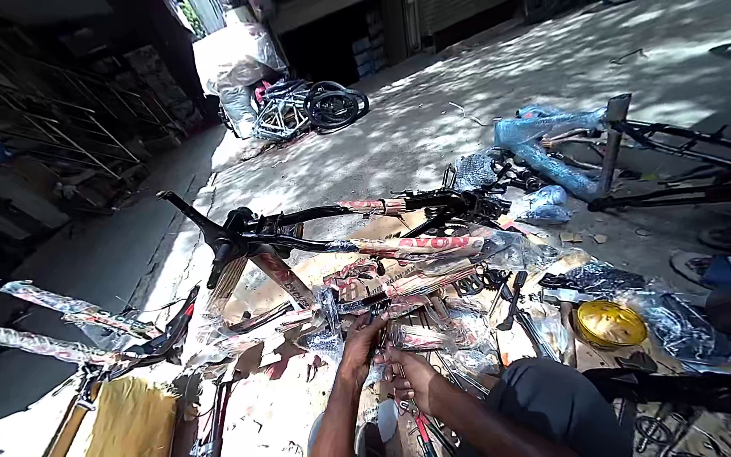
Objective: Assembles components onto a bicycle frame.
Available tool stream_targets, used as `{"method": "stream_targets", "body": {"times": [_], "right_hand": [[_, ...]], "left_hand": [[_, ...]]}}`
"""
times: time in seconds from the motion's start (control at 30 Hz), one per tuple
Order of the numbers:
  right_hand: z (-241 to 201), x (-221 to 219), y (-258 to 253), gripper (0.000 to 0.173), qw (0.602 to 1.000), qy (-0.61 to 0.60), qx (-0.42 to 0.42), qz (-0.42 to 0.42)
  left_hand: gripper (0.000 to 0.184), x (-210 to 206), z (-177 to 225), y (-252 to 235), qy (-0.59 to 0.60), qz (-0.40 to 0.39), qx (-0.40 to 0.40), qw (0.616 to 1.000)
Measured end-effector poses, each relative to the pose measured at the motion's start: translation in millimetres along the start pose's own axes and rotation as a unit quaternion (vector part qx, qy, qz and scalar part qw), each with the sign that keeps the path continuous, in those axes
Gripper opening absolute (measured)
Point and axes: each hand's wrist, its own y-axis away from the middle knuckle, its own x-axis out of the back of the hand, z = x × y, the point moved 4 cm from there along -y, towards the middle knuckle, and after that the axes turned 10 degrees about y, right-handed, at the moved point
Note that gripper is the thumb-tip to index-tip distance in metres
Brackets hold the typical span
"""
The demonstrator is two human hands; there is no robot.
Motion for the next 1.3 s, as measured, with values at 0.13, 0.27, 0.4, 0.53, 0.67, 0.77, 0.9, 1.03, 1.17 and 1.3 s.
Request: {"method": "stream_targets", "body": {"times": [0.13,0.27,0.4,0.53,0.67,0.77,0.9,1.03,1.17,1.3], "right_hand": [[4,-8,-15,0.027,0.996,-0.069,0.032,-0.049],[10,-9,-13,0.021,0.983,-0.131,0.109,-0.061],[9,-4,-11,0.027,0.987,-0.125,0.085,-0.045],[11,-2,-21,0.023,0.993,-0.062,0.094,-0.045],[3,-1,-18,0.021,0.980,-0.123,0.145,-0.057],[6,1,-19,0.026,0.983,-0.138,0.113,-0.044],[13,0,-24,0.025,0.993,-0.090,0.073,-0.024],[8,2,-28,0.012,0.985,-0.105,0.130,-0.044],[6,1,-28,0.015,0.981,-0.131,0.133,-0.047],[10,4,-29,0.019,0.982,-0.131,0.135,-0.016]], "left_hand": [[0.033,33,9,21,0.136,0.071,0.081,0.985],[0.032,53,5,30,-0.010,0.085,0.105,0.991],[0.027,51,11,35,-0.087,-0.024,0.112,0.990],[0.022,52,22,34,-0.233,-0.067,0.093,0.966],[0.023,49,25,39,-0.297,-0.086,0.101,0.946],[0.021,52,22,40,-0.269,-0.084,0.134,0.950],[0.014,58,16,39,-0.289,-0.078,0.159,0.941],[0.013,56,21,39,-0.171,-0.035,0.124,0.977],[0.017,49,30,35,0.048,0.040,0.042,0.997],[0.014,39,25,30,0.072,0.065,0.026,0.995]]}}
